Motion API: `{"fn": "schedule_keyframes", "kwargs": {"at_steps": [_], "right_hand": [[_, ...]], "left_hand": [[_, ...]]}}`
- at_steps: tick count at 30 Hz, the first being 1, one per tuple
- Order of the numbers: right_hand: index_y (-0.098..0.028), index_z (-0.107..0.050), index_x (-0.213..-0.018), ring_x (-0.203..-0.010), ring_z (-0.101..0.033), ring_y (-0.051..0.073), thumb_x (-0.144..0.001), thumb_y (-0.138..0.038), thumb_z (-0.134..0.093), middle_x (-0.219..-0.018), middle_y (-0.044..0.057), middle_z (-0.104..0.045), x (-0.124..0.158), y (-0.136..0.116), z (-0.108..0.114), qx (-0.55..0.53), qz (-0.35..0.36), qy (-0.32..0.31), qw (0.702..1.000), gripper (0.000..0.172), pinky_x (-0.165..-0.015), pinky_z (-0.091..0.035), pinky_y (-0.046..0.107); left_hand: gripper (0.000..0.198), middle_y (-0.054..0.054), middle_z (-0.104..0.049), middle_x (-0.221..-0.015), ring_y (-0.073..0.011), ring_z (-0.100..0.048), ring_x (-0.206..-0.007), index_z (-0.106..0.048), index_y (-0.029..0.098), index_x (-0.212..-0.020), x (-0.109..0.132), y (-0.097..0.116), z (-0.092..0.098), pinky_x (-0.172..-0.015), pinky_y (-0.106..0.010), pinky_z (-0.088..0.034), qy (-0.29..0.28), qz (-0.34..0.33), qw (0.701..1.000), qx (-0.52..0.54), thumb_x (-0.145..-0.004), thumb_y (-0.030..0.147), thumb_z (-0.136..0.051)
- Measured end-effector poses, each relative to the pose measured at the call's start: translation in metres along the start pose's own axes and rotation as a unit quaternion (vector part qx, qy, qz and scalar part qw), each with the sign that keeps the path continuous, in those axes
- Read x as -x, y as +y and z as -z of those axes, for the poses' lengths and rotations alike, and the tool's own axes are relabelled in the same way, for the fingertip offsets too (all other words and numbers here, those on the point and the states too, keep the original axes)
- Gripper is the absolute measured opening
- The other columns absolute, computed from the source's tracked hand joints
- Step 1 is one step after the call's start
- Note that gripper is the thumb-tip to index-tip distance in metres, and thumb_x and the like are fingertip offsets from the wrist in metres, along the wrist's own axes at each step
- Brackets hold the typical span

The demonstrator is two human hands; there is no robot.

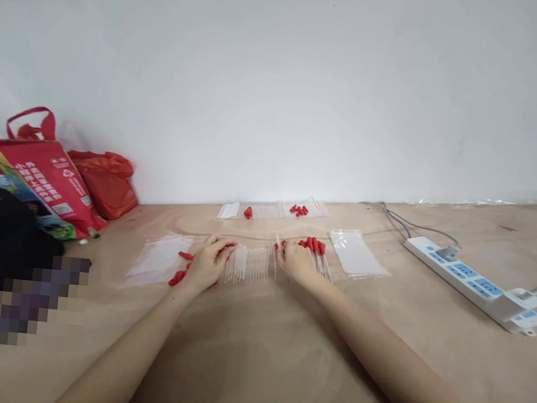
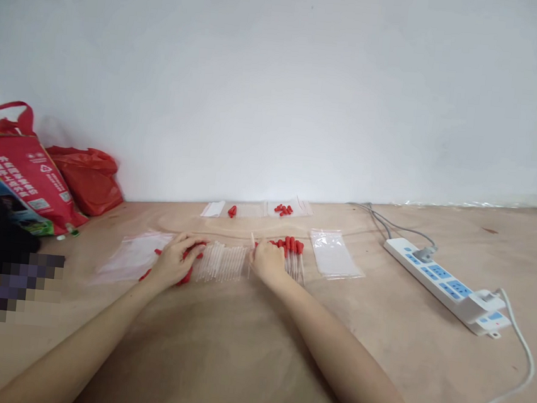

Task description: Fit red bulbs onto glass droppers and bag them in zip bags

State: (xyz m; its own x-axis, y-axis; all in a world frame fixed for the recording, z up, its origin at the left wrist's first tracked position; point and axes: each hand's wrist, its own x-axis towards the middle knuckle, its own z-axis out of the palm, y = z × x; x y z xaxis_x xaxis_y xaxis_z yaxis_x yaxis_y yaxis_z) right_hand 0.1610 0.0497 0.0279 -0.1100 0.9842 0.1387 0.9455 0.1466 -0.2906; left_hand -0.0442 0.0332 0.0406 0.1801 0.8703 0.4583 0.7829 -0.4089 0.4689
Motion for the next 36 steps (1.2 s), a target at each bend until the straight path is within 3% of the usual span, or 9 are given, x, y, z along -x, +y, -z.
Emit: {"fn": "schedule_keyframes", "kwargs": {"at_steps": [3,6,9,17,29,36], "right_hand": [[-0.012,-0.051,-0.090,-0.074,-0.056,0.020,-0.084,-0.025,-0.032,-0.082,0.011,-0.062,0.017,0.021,0.001,-0.036,0.072,0.049,0.996,0.024,-0.068,-0.032,0.029],[-0.015,-0.050,-0.090,-0.077,-0.054,0.019,-0.086,-0.021,-0.029,-0.082,0.008,-0.062,0.037,0.046,-0.005,-0.083,0.163,0.098,0.978,0.023,-0.074,-0.030,0.031],[-0.015,-0.049,-0.102,-0.078,-0.053,0.017,-0.086,-0.020,-0.031,-0.086,0.007,-0.061,0.053,0.063,-0.012,-0.108,0.212,0.115,0.965,0.024,-0.074,-0.030,0.030],[-0.020,-0.055,-0.101,-0.073,-0.053,0.014,-0.085,-0.019,-0.038,-0.081,0.005,-0.060,0.064,0.055,-0.017,-0.081,0.299,0.118,0.944,0.023,-0.072,-0.027,0.029],[-0.020,-0.056,-0.098,-0.071,-0.052,0.013,-0.083,-0.020,-0.039,-0.077,0.002,-0.060,0.064,0.057,-0.015,-0.076,0.306,0.108,0.943,0.023,-0.076,-0.025,0.031],[-0.019,-0.056,-0.100,-0.073,-0.052,0.012,-0.084,-0.021,-0.040,-0.078,0.003,-0.060,0.064,0.059,-0.016,-0.087,0.335,0.091,0.934,0.023,-0.074,-0.027,0.030]], "left_hand": [[0.012,-0.002,-0.055,-0.076,-0.0143,-0.057,-0.069,-0.050,0.016,-0.081,0.011,0.018,-0.020,-0.064,-0.026,-0.045,0.005,0.024,0.988,0.153,-0.078,0.027,-0.046],[0.013,-0.001,-0.054,-0.073,-0.0135,-0.058,-0.070,-0.045,0.017,-0.079,0.028,0.033,-0.045,-0.063,-0.024,-0.046,-0.044,0.057,0.955,0.286,-0.073,0.026,-0.053],[0.011,-0.001,-0.054,-0.075,-0.0124,-0.058,-0.071,-0.044,0.016,-0.073,0.043,0.040,-0.062,-0.065,-0.024,-0.047,-0.084,0.076,0.931,0.348,-0.071,0.020,-0.054],[0.012,0.000,-0.058,-0.073,-0.0144,-0.062,-0.074,-0.044,0.017,-0.082,0.047,0.036,-0.065,-0.070,-0.028,-0.049,-0.123,0.112,0.911,0.378,-0.074,0.020,-0.052],[0.018,-0.005,-0.058,-0.093,-0.0163,-0.059,-0.085,-0.054,0.016,-0.093,0.045,0.036,-0.065,-0.078,-0.032,-0.049,-0.130,0.069,0.924,0.354,-0.077,0.023,-0.050],[0.023,-0.003,-0.058,-0.077,-0.0122,-0.057,-0.063,-0.060,0.015,-0.091,0.046,0.034,-0.066,-0.059,-0.024,-0.050,-0.128,0.060,0.942,0.304,-0.077,0.031,-0.051]]}}
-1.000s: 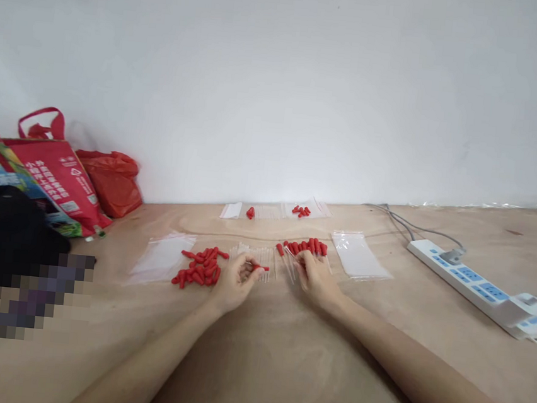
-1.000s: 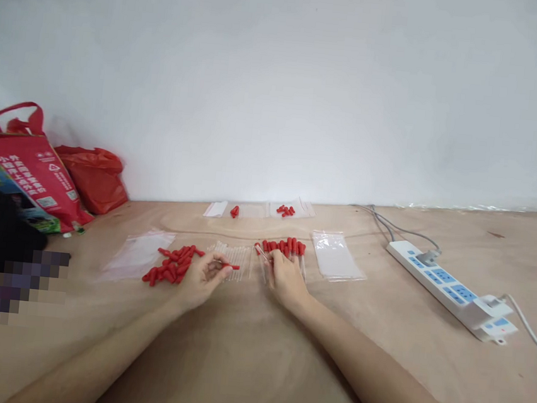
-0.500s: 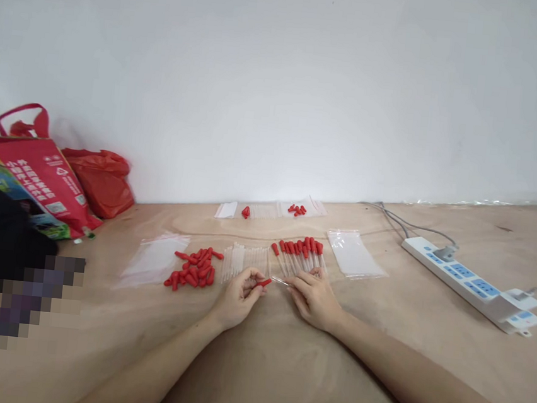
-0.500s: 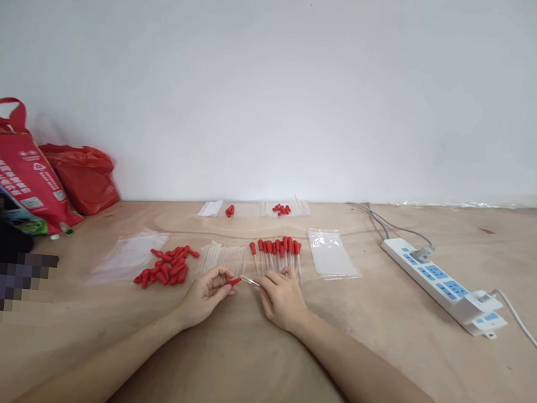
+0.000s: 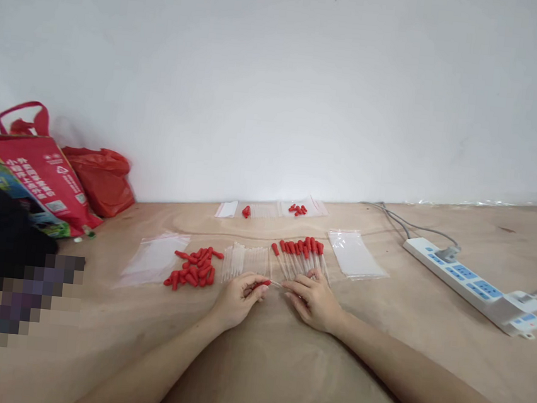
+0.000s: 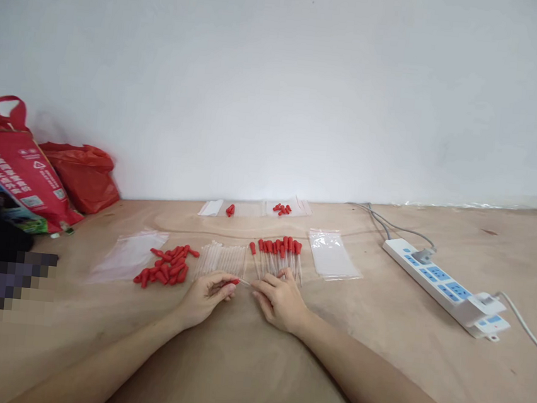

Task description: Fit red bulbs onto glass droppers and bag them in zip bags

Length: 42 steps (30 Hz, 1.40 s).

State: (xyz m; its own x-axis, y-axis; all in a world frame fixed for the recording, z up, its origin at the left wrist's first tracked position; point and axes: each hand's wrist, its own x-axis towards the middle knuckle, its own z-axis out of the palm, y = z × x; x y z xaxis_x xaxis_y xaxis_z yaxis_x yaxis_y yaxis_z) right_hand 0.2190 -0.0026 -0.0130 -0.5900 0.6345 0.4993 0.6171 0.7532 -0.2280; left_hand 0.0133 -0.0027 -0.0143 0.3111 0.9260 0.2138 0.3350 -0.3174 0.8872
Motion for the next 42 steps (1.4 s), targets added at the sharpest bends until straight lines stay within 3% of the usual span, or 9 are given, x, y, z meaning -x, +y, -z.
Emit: {"fn": "schedule_keyframes", "kwargs": {"at_steps": [5,19,29,36,42], "right_hand": [[-0.020,-0.055,-0.104,-0.073,-0.053,0.012,-0.084,-0.023,-0.041,-0.076,0.002,-0.060,-0.001,-0.001,0.002,-0.016,0.018,-0.024,0.999,0.024,-0.073,-0.029,0.029],[-0.025,-0.059,-0.101,-0.068,-0.049,0.013,-0.078,-0.012,-0.040,-0.078,0.002,-0.059,-0.003,0.007,0.008,0.001,0.045,-0.031,0.999,0.033,-0.070,-0.024,0.032],[-0.020,-0.060,-0.087,-0.062,-0.046,0.012,-0.083,-0.020,-0.038,-0.071,0.001,-0.057,-0.005,-0.003,0.004,-0.029,0.014,-0.032,0.999,0.022,-0.066,-0.021,0.029],[-0.018,-0.058,-0.079,-0.062,-0.048,0.011,-0.083,-0.020,-0.039,-0.069,-0.001,-0.059,-0.006,-0.012,0.002,-0.082,-0.031,-0.067,0.994,0.019,-0.065,-0.021,0.027],[-0.019,-0.059,-0.079,-0.065,-0.051,0.010,-0.084,-0.019,-0.039,-0.074,-0.001,-0.062,-0.010,-0.015,0.008,-0.085,-0.053,-0.109,0.989,0.021,-0.065,-0.021,0.027]], "left_hand": [[0.021,0.000,-0.055,-0.061,-0.0105,-0.051,-0.055,-0.061,0.015,-0.086,0.000,0.002,0.001,-0.050,-0.020,-0.044,-0.003,0.005,0.999,-0.033,-0.077,0.031,-0.050],[0.017,0.000,-0.057,-0.061,-0.0104,-0.051,-0.053,-0.063,0.015,-0.077,0.004,0.010,0.001,-0.050,-0.020,-0.040,-0.030,-0.036,0.993,-0.106,-0.076,0.025,-0.050],[0.017,-0.001,-0.058,-0.065,-0.0109,-0.051,-0.057,-0.060,0.015,-0.074,0.007,0.022,0.001,-0.056,-0.021,-0.040,-0.028,-0.115,0.970,-0.213,-0.079,0.025,-0.047],[0.015,-0.003,-0.058,-0.071,-0.0115,-0.052,-0.064,-0.057,0.014,-0.078,0.011,0.017,0.001,-0.061,-0.022,-0.042,-0.050,-0.179,0.959,-0.216,-0.081,0.021,-0.045],[0.015,-0.004,-0.059,-0.073,-0.0120,-0.054,-0.067,-0.058,0.014,-0.079,0.010,0.019,0.001,-0.062,-0.022,-0.043,-0.069,-0.187,0.956,-0.216,-0.081,0.019,-0.045]]}}
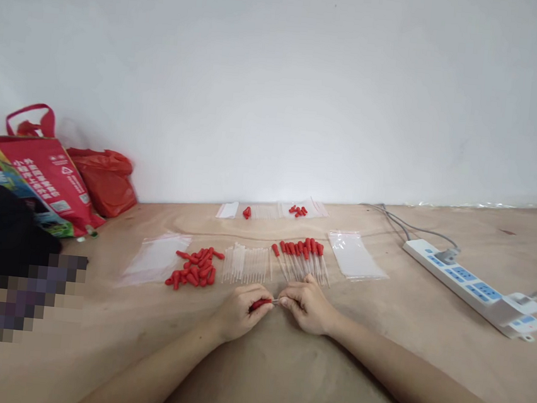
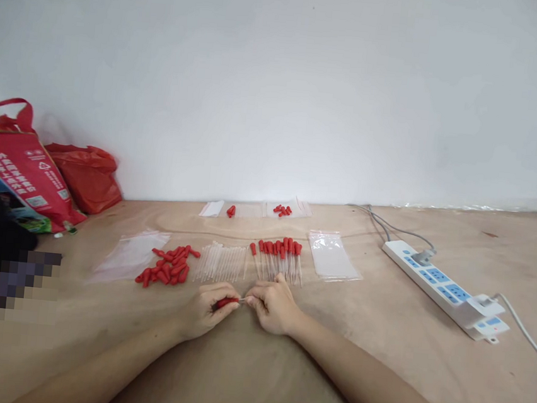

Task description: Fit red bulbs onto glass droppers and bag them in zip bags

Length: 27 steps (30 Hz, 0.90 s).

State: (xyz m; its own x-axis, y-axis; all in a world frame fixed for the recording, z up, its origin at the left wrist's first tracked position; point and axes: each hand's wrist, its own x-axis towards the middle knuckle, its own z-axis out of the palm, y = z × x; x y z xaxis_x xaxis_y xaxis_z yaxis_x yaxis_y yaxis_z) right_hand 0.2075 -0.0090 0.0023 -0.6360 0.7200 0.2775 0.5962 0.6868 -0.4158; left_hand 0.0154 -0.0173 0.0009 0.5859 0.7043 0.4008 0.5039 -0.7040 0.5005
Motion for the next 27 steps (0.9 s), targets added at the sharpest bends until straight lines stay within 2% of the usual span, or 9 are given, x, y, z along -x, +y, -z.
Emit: {"fn": "schedule_keyframes", "kwargs": {"at_steps": [6,9,12,14,17,20,24,27], "right_hand": [[-0.021,-0.062,-0.080,-0.074,-0.051,0.015,-0.081,-0.027,-0.044,-0.073,0.001,-0.062,-0.006,-0.005,0.019,0.098,0.043,-0.033,0.994,0.019,-0.066,-0.022,0.028],[-0.020,-0.063,-0.072,-0.070,-0.052,0.015,-0.075,-0.022,-0.049,-0.068,0.002,-0.062,-0.009,-0.004,0.030,0.120,0.037,-0.045,0.991,0.015,-0.067,-0.024,0.029],[-0.019,-0.063,-0.069,-0.066,-0.054,0.014,-0.074,-0.018,-0.047,-0.070,0.002,-0.064,-0.016,0.006,0.039,0.072,-0.045,-0.020,0.996,0.017,-0.065,-0.029,0.025],[-0.018,-0.063,-0.074,-0.064,-0.054,0.013,-0.075,-0.019,-0.045,-0.072,0.002,-0.065,-0.024,0.014,0.041,0.027,-0.136,0.022,0.990,0.018,-0.061,-0.031,0.023],[-0.017,-0.059,-0.087,-0.065,-0.055,0.014,-0.076,-0.024,-0.046,-0.073,0.003,-0.065,-0.040,0.021,0.035,0.017,-0.239,0.093,0.966,0.018,-0.058,-0.031,0.022],[-0.016,-0.054,-0.093,-0.069,-0.056,0.015,-0.078,-0.028,-0.045,-0.075,0.004,-0.065,-0.056,0.019,0.019,0.053,-0.277,0.127,0.951,0.021,-0.061,-0.031,0.024],[-0.015,-0.052,-0.092,-0.078,-0.057,0.019,-0.077,-0.025,-0.045,-0.080,0.008,-0.065,-0.072,0.014,0.001,0.105,-0.302,0.090,0.943,0.019,-0.067,-0.029,0.028],[-0.014,-0.053,-0.090,-0.083,-0.057,0.022,-0.075,-0.022,-0.044,-0.082,0.010,-0.065,-0.078,0.015,-0.004,0.132,-0.319,0.063,0.936,0.020,-0.071,-0.028,0.031]], "left_hand": [[0.017,-0.004,-0.059,-0.076,-0.0119,-0.056,-0.069,-0.061,0.015,-0.086,-0.004,-0.005,0.004,-0.064,-0.022,-0.045,0.002,-0.004,1.000,0.015,-0.082,0.020,-0.045],[0.021,-0.004,-0.058,-0.087,-0.0124,-0.055,-0.075,-0.057,0.019,-0.098,-0.003,-0.010,0.003,-0.070,-0.024,-0.045,0.036,0.000,0.999,0.014,-0.082,0.019,-0.044],[0.030,-0.004,-0.053,-0.090,-0.0126,-0.052,-0.071,-0.048,0.019,-0.108,-0.003,-0.015,0.000,-0.067,-0.026,-0.046,0.123,0.073,0.989,-0.023,-0.078,0.021,-0.048],[0.026,-0.003,-0.051,-0.083,-0.0121,-0.050,-0.065,-0.048,0.017,-0.100,-0.003,-0.017,-0.001,-0.060,-0.025,-0.045,0.147,0.123,0.981,-0.040,-0.075,0.022,-0.051],[0.006,-0.001,-0.050,-0.075,-0.0116,-0.049,-0.062,-0.051,0.016,-0.078,-0.003,-0.017,-0.001,-0.058,-0.023,-0.043,0.070,0.126,0.989,-0.039,-0.075,0.021,-0.050],[0.011,-0.001,-0.050,-0.070,-0.0117,-0.049,-0.061,-0.051,0.016,-0.069,-0.004,-0.013,0.001,-0.057,-0.023,-0.041,0.006,0.123,0.992,-0.038,-0.077,0.021,-0.046],[0.012,0.000,-0.050,-0.067,-0.0118,-0.048,-0.060,-0.050,0.016,-0.067,-0.005,-0.012,0.002,-0.055,-0.022,-0.039,-0.006,0.140,0.989,-0.045,-0.077,0.022,-0.046],[0.012,0.001,-0.049,-0.066,-0.0119,-0.047,-0.060,-0.048,0.017,-0.066,-0.004,-0.013,0.001,-0.055,-0.022,-0.038,-0.007,0.138,0.989,-0.051,-0.076,0.023,-0.046]]}}
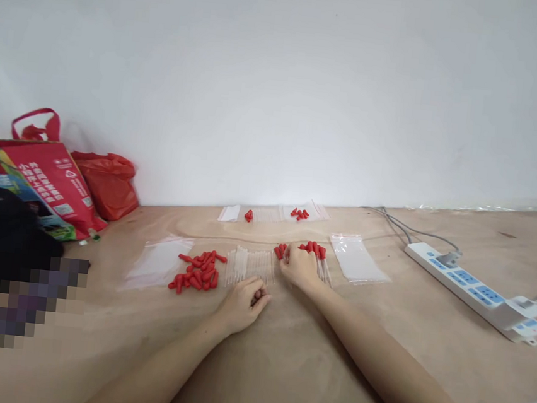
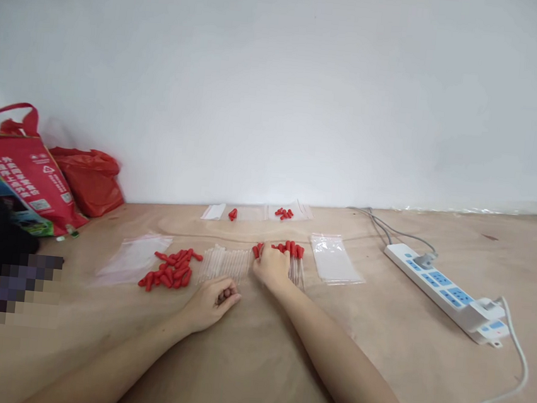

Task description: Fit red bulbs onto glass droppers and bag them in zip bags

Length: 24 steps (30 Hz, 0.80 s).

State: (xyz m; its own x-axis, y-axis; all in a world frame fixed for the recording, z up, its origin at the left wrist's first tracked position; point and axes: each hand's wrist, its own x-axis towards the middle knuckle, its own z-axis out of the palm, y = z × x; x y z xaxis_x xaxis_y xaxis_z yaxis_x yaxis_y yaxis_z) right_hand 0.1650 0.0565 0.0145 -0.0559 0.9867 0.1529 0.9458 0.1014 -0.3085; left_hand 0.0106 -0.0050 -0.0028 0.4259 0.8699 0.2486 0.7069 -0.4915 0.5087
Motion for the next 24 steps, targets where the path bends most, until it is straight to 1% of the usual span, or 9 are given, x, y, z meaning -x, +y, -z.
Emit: {"fn": "schedule_keyframes", "kwargs": {"at_steps": [4,7,11,14,17,19,22,24], "right_hand": [[-0.015,-0.055,-0.089,-0.084,-0.057,0.022,-0.075,-0.024,-0.043,-0.085,0.009,-0.065,-0.001,0.001,-0.002,0.015,0.001,-0.007,1.000,0.021,-0.073,-0.028,0.032],[-0.015,-0.055,-0.089,-0.085,-0.057,0.022,-0.076,-0.029,-0.044,-0.086,0.009,-0.065,0.000,0.003,-0.002,0.019,0.004,-0.009,1.000,0.022,-0.074,-0.028,0.033],[-0.016,-0.058,-0.082,-0.083,-0.058,0.021,-0.078,-0.036,-0.043,-0.083,0.008,-0.066,0.002,0.000,-0.001,0.018,0.033,0.008,0.999,0.025,-0.076,-0.026,0.035],[-0.017,-0.059,-0.077,-0.081,-0.058,0.021,-0.077,-0.037,-0.044,-0.080,0.007,-0.066,0.003,-0.008,-0.001,0.019,0.046,0.003,0.999,0.025,-0.075,-0.027,0.035],[-0.015,-0.061,-0.078,-0.080,-0.059,0.022,-0.077,-0.033,-0.043,-0.081,0.011,-0.066,0.003,-0.016,-0.002,0.037,0.038,-0.011,0.999,0.026,-0.073,-0.027,0.037],[-0.014,-0.063,-0.078,-0.078,-0.059,0.024,-0.076,-0.027,-0.042,-0.081,0.013,-0.066,0.003,-0.021,-0.002,0.048,0.031,-0.024,0.998,0.025,-0.073,-0.027,0.038],[-0.013,-0.065,-0.078,-0.077,-0.060,0.024,-0.073,-0.019,-0.042,-0.084,0.016,-0.065,0.001,-0.028,-0.003,0.057,0.026,-0.050,0.997,0.024,-0.075,-0.025,0.040],[-0.013,-0.066,-0.078,-0.077,-0.060,0.024,-0.073,-0.016,-0.042,-0.085,0.016,-0.065,-0.001,-0.031,-0.004,0.063,0.025,-0.066,0.995,0.024,-0.076,-0.024,0.041]], "left_hand": [[0.011,0.002,-0.048,-0.062,-0.0111,-0.045,-0.057,-0.043,0.017,-0.066,0.000,0.001,0.001,-0.052,-0.021,-0.035,0.001,0.009,1.000,0.007,-0.075,0.023,-0.047],[0.009,0.005,-0.045,-0.059,-0.0101,-0.043,-0.053,-0.041,0.018,-0.069,0.000,0.004,0.003,-0.050,-0.021,-0.033,0.006,0.020,1.000,0.014,-0.072,0.022,-0.049],[0.010,0.005,-0.045,-0.059,-0.0104,-0.045,-0.052,-0.040,0.019,-0.070,0.000,0.006,0.001,-0.050,-0.021,-0.035,0.012,0.011,1.000,0.012,-0.073,0.021,-0.049],[0.008,0.002,-0.049,-0.063,-0.0122,-0.049,-0.058,-0.042,0.019,-0.070,-0.001,0.003,0.001,-0.054,-0.022,-0.038,0.052,-0.003,0.998,-0.018,-0.074,0.022,-0.048],[0.007,0.000,-0.053,-0.067,-0.0157,-0.052,-0.067,-0.047,0.018,-0.070,-0.007,-0.008,0.015,-0.062,-0.027,-0.040,0.124,0.003,0.987,-0.101,-0.076,0.022,-0.047],[0.006,-0.002,-0.055,-0.070,-0.0184,-0.053,-0.073,-0.052,0.018,-0.070,-0.012,-0.018,0.030,-0.067,-0.029,-0.040,0.156,0.046,0.971,-0.173,-0.074,0.021,-0.048],[0.009,-0.005,-0.058,-0.079,-0.0227,-0.052,-0.082,-0.059,0.019,-0.073,-0.017,-0.037,0.054,-0.072,-0.033,-0.039,0.157,0.115,0.942,-0.275,-0.072,0.021,-0.050],[0.014,-0.007,-0.058,-0.086,-0.0253,-0.050,-0.089,-0.062,0.019,-0.078,-0.018,-0.047,0.063,-0.075,-0.036,-0.037,0.140,0.142,0.929,-0.311,-0.072,0.021,-0.049]]}}
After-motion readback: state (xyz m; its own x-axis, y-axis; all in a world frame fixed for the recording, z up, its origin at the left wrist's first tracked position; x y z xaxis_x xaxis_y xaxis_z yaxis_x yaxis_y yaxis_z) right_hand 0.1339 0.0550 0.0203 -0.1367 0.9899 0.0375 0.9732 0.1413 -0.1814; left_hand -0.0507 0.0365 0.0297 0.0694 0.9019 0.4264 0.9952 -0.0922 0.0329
